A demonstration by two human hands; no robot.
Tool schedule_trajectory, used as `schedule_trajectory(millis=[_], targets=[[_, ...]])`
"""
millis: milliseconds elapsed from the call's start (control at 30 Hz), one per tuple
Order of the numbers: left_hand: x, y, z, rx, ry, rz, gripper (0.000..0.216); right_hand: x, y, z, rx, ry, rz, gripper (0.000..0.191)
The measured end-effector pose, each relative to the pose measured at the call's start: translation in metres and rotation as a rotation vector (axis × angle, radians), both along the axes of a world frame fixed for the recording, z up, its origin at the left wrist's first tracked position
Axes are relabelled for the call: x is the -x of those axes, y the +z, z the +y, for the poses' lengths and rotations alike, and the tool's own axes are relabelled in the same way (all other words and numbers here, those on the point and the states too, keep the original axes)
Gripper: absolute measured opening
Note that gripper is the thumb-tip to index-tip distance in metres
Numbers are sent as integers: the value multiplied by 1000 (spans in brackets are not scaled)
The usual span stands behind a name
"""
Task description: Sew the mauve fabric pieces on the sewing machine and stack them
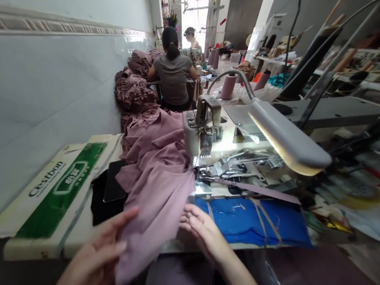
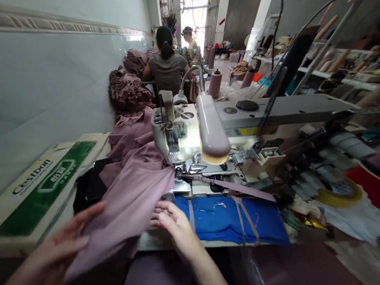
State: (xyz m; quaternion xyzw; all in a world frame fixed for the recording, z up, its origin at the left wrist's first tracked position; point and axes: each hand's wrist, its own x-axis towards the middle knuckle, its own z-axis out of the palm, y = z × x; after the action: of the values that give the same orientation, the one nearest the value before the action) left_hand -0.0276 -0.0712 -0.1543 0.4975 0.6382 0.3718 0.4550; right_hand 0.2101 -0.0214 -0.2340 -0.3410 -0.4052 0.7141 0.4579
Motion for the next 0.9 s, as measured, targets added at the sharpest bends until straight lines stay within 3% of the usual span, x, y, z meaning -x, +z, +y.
schedule_trajectory(millis=[100, 167, 233, 300, 400, 467, 533, 667, 767, 900], targets=[[-4, -10, -33, 96, -14, -14, 63, 21, -8, -11, 112, 14, 118, 43], [-8, -11, -24, -37, 15, 255, 62, 26, -14, -16, 126, -27, 89, 36], [-17, -10, 1, -290, 11, 573, 46, 25, -21, -20, 86, -104, -11, 30], [-35, -10, 30, -614, -168, 727, 27, 17, -23, -26, 2, -195, -164, 25], [-70, -15, 67, -965, -637, 660, 25, 1, -13, -39, -241, -381, -394, 13], [-88, -24, 86, -1023, -748, 597, 29, -9, -3, -46, -426, -442, -485, 8], [-96, -35, 100, -1005, -738, 582, 30, -15, 2, -47, -501, -417, -506, 9], [-91, -51, 117, -992, -827, 673, 33, -18, -7, -33, -220, -336, -319, 11], [-84, -53, 123, -1008, -867, 709, 38, -18, -13, -22, -9, -280, -97, 28], [-85, -48, 125, -964, -855, 715, 37, -22, -5, -17, 50, -228, -37, 57]])
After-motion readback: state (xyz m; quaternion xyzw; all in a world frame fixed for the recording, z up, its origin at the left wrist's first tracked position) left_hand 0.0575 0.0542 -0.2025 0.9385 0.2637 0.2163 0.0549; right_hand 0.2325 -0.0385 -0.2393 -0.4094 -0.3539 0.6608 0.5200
